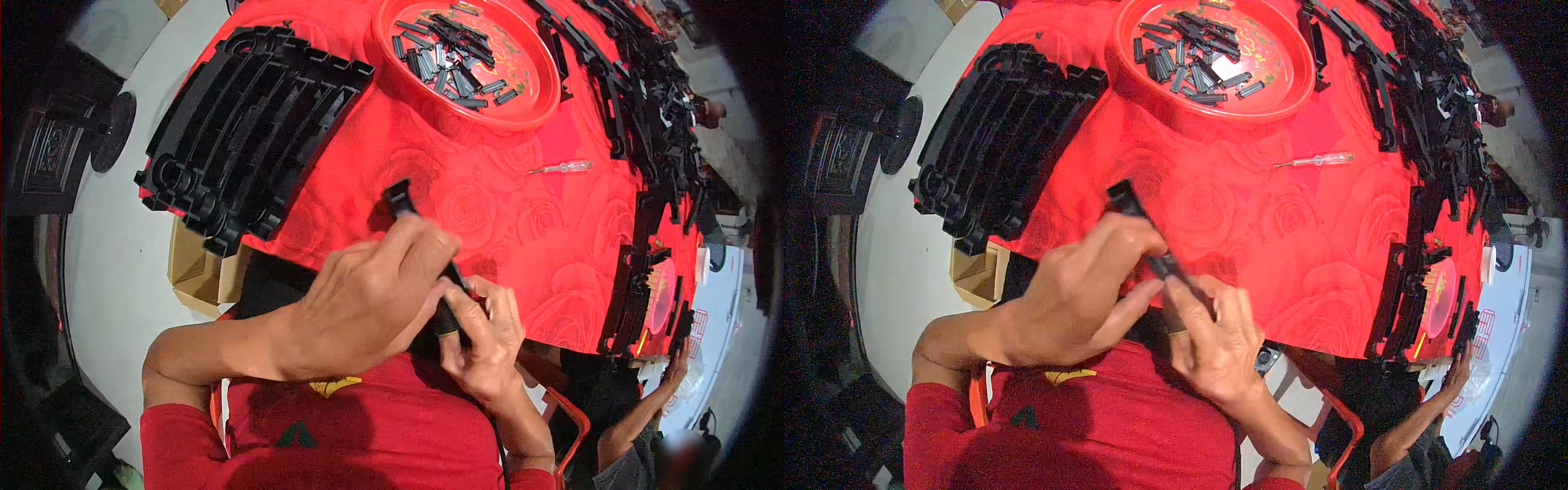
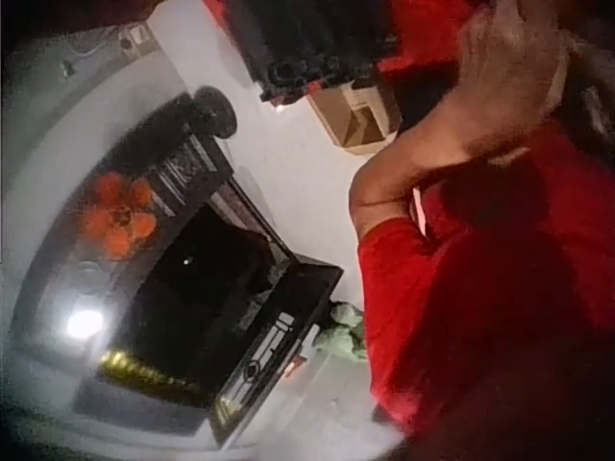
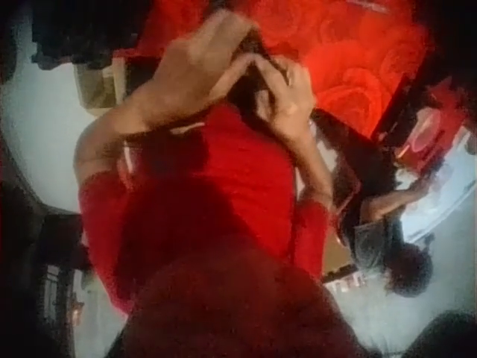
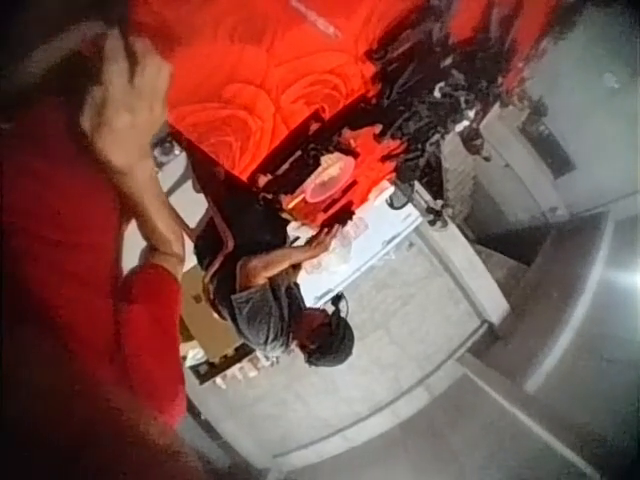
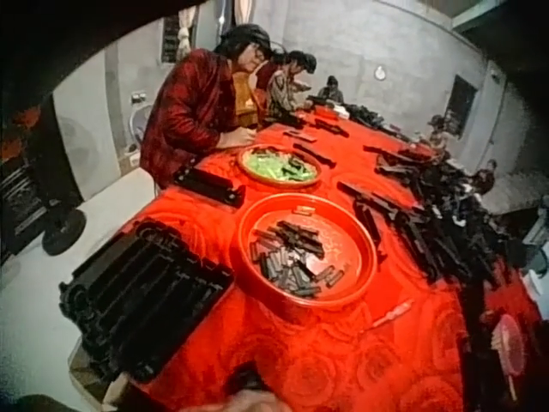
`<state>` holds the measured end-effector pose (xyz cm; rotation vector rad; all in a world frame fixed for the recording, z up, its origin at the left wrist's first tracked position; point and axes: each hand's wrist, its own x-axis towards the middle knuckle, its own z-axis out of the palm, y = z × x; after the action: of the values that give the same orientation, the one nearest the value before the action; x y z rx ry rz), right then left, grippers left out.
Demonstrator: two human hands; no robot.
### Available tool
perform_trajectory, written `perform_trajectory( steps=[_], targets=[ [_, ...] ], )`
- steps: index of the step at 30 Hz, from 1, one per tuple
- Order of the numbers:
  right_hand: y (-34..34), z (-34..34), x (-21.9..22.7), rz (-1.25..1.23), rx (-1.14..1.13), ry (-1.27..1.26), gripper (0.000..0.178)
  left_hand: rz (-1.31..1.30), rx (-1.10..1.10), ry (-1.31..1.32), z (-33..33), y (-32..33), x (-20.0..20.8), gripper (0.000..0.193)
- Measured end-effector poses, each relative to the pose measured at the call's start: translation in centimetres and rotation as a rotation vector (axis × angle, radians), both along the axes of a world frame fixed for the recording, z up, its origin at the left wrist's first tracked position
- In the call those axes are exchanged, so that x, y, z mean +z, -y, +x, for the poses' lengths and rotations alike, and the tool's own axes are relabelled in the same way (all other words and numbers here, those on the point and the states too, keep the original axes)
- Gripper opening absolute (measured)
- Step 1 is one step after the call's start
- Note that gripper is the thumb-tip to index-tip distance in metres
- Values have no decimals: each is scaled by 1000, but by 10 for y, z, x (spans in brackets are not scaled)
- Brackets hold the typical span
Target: The person assembles black plastic components, picking small parts from a tray and pressing them into the plastic casings by hand.
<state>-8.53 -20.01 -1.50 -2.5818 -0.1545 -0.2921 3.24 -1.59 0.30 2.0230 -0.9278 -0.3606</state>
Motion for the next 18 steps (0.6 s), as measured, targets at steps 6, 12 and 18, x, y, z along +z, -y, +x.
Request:
perform_trajectory(
  steps=[6,12,18],
  targets=[
    [-11,0,14,0,-71,110,59,-650,354,-553,4,22,-17,34],
    [-31,-9,27,99,110,-111,60,-721,220,-986,12,35,-39,39],
    [-36,-14,43,-52,144,-65,71,-590,130,-927,-7,42,-43,39]
  ],
)
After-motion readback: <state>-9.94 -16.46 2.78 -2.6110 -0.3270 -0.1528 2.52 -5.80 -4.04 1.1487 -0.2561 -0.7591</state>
